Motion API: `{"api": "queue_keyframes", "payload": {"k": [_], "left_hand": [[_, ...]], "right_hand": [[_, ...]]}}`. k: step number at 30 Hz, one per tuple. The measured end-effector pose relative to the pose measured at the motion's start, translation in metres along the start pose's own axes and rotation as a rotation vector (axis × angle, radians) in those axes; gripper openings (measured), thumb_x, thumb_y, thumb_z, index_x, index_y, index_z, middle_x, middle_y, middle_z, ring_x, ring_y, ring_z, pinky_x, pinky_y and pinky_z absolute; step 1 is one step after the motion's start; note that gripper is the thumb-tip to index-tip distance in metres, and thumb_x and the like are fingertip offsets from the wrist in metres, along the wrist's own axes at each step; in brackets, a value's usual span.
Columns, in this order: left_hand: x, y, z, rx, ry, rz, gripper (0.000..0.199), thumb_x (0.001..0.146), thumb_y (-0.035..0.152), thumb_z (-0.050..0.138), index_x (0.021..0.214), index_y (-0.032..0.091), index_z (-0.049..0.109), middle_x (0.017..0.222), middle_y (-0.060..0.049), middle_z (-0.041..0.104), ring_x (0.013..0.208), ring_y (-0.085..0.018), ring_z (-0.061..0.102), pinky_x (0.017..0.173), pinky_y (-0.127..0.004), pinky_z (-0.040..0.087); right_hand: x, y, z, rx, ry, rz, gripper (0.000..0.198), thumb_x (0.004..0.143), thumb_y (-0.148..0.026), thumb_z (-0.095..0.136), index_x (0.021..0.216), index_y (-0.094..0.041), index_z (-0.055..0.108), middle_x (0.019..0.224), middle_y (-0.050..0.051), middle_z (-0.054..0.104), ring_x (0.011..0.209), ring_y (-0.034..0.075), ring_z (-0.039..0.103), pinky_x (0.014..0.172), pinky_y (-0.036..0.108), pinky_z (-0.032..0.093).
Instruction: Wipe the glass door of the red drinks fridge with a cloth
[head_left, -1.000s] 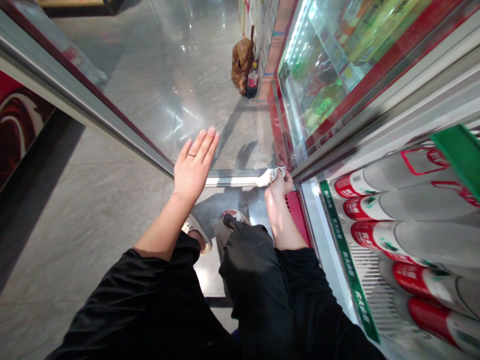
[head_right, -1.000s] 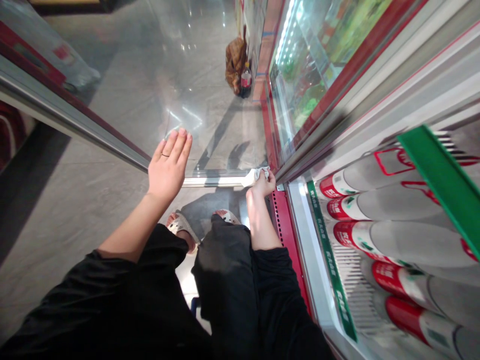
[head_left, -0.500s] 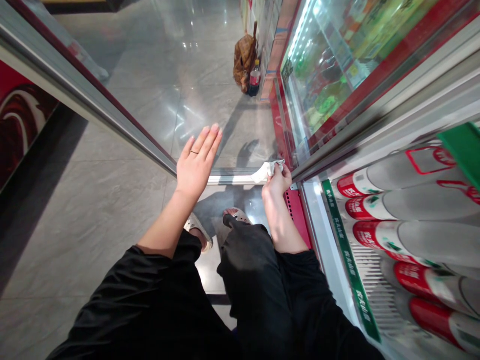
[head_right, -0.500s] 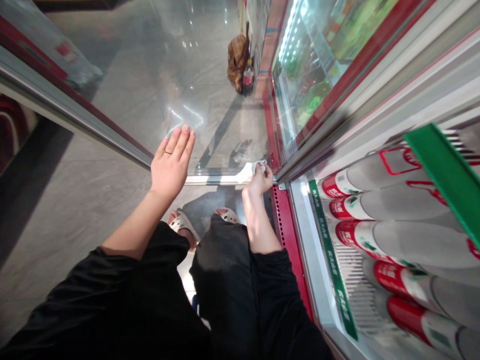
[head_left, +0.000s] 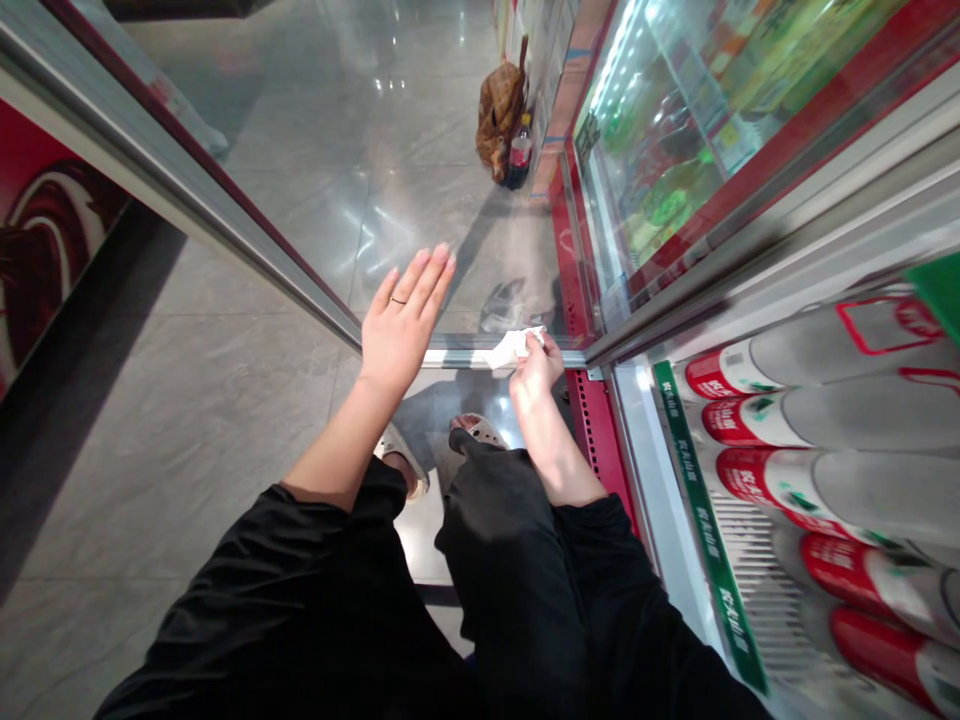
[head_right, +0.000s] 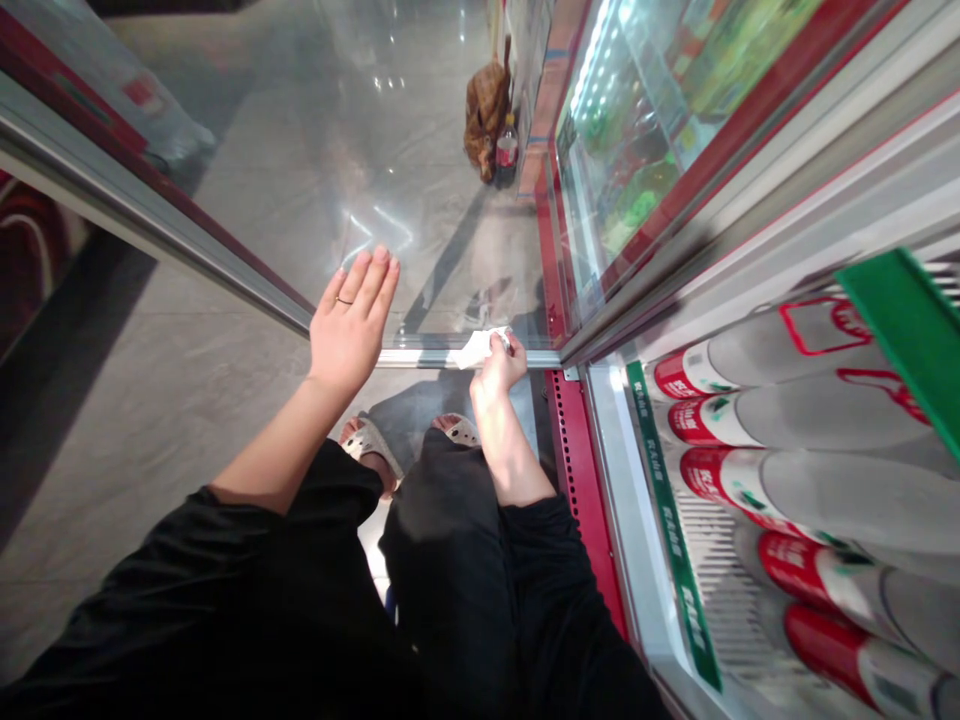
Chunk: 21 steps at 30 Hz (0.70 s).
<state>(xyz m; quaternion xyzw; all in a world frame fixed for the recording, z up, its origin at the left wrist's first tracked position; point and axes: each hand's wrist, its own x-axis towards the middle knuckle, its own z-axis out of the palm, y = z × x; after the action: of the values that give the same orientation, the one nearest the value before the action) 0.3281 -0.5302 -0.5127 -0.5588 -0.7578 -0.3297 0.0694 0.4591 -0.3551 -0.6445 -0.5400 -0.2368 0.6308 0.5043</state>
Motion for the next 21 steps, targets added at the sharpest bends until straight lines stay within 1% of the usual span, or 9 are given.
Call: {"api": "queue_keyframes", "payload": {"k": [4,6,8,10,12,14,16,18,21], "left_hand": [[-0.001,0.000,0.001,0.037,0.011,0.000,0.063,0.119,0.026,0.019,0.181,0.033,0.031,0.186,0.002,0.035,0.175,-0.019,0.027,0.148,-0.041,0.004],[-0.001,0.000,0.002,0.045,0.016,0.004,0.063,0.119,0.026,0.018,0.181,0.034,0.030,0.186,0.002,0.036,0.175,-0.019,0.027,0.148,-0.041,0.004],[-0.001,0.001,0.002,0.048,0.014,0.008,0.064,0.119,0.026,0.018,0.181,0.034,0.030,0.186,0.002,0.037,0.175,-0.018,0.027,0.148,-0.041,0.004],[-0.001,0.002,0.002,0.041,0.003,0.005,0.064,0.119,0.026,0.017,0.181,0.034,0.029,0.186,0.003,0.037,0.175,-0.018,0.028,0.148,-0.040,0.005],[0.000,0.004,0.000,0.027,-0.014,-0.008,0.065,0.118,0.024,0.018,0.182,0.034,0.028,0.186,0.003,0.036,0.175,-0.019,0.028,0.149,-0.042,0.006],[0.001,0.005,-0.001,0.013,-0.035,-0.027,0.066,0.118,0.023,0.019,0.182,0.036,0.027,0.187,0.004,0.035,0.175,-0.021,0.027,0.149,-0.044,0.007],[0.001,0.005,-0.002,0.009,-0.051,-0.037,0.067,0.117,0.022,0.020,0.182,0.036,0.027,0.187,0.004,0.035,0.175,-0.022,0.027,0.149,-0.045,0.008],[0.002,0.006,-0.004,0.022,-0.049,-0.036,0.067,0.116,0.021,0.020,0.181,0.035,0.029,0.186,0.004,0.036,0.175,-0.021,0.028,0.149,-0.044,0.008],[0.004,0.005,-0.006,0.045,-0.047,-0.021,0.068,0.115,0.018,0.020,0.180,0.033,0.034,0.186,0.004,0.038,0.174,-0.020,0.029,0.148,-0.043,0.010]], "right_hand": [[0.011,-0.018,-0.005,0.018,0.007,-0.073,0.025,0.079,-0.014,0.080,0.100,-0.022,0.068,0.101,-0.001,0.079,0.097,0.014,0.080,0.090,0.027,0.068],[0.015,-0.017,-0.007,0.011,0.025,-0.085,0.025,0.079,-0.015,0.080,0.099,-0.023,0.067,0.103,-0.001,0.079,0.099,0.014,0.079,0.091,0.027,0.068],[0.014,-0.008,-0.008,-0.005,0.028,-0.064,0.026,0.077,-0.016,0.080,0.096,-0.023,0.065,0.097,-0.003,0.077,0.094,0.013,0.078,0.088,0.027,0.068],[0.009,0.006,-0.007,-0.025,0.011,-0.025,0.025,0.074,-0.015,0.080,0.091,-0.023,0.063,0.088,-0.006,0.073,0.084,0.012,0.076,0.084,0.027,0.067],[0.000,0.019,-0.004,-0.038,-0.025,0.011,0.025,0.073,-0.014,0.080,0.089,-0.023,0.063,0.083,-0.008,0.071,0.077,0.011,0.073,0.080,0.027,0.067],[-0.008,0.025,-0.002,-0.039,-0.075,0.030,0.026,0.072,-0.013,0.080,0.091,-0.023,0.065,0.082,-0.007,0.072,0.076,0.012,0.073,0.080,0.028,0.067],[-0.013,0.022,0.000,-0.029,-0.119,0.031,0.027,0.072,-0.013,0.081,0.094,-0.022,0.067,0.085,-0.006,0.074,0.077,0.013,0.075,0.082,0.029,0.068],[-0.014,0.011,0.001,-0.013,-0.138,0.008,0.028,0.072,-0.014,0.082,0.095,-0.021,0.068,0.087,-0.004,0.076,0.079,0.013,0.076,0.084,0.030,0.068],[-0.009,-0.008,0.000,0.005,-0.107,-0.066,0.026,0.077,-0.017,0.082,0.099,-0.021,0.069,0.092,-0.004,0.076,0.086,0.012,0.077,0.087,0.028,0.067]]}}
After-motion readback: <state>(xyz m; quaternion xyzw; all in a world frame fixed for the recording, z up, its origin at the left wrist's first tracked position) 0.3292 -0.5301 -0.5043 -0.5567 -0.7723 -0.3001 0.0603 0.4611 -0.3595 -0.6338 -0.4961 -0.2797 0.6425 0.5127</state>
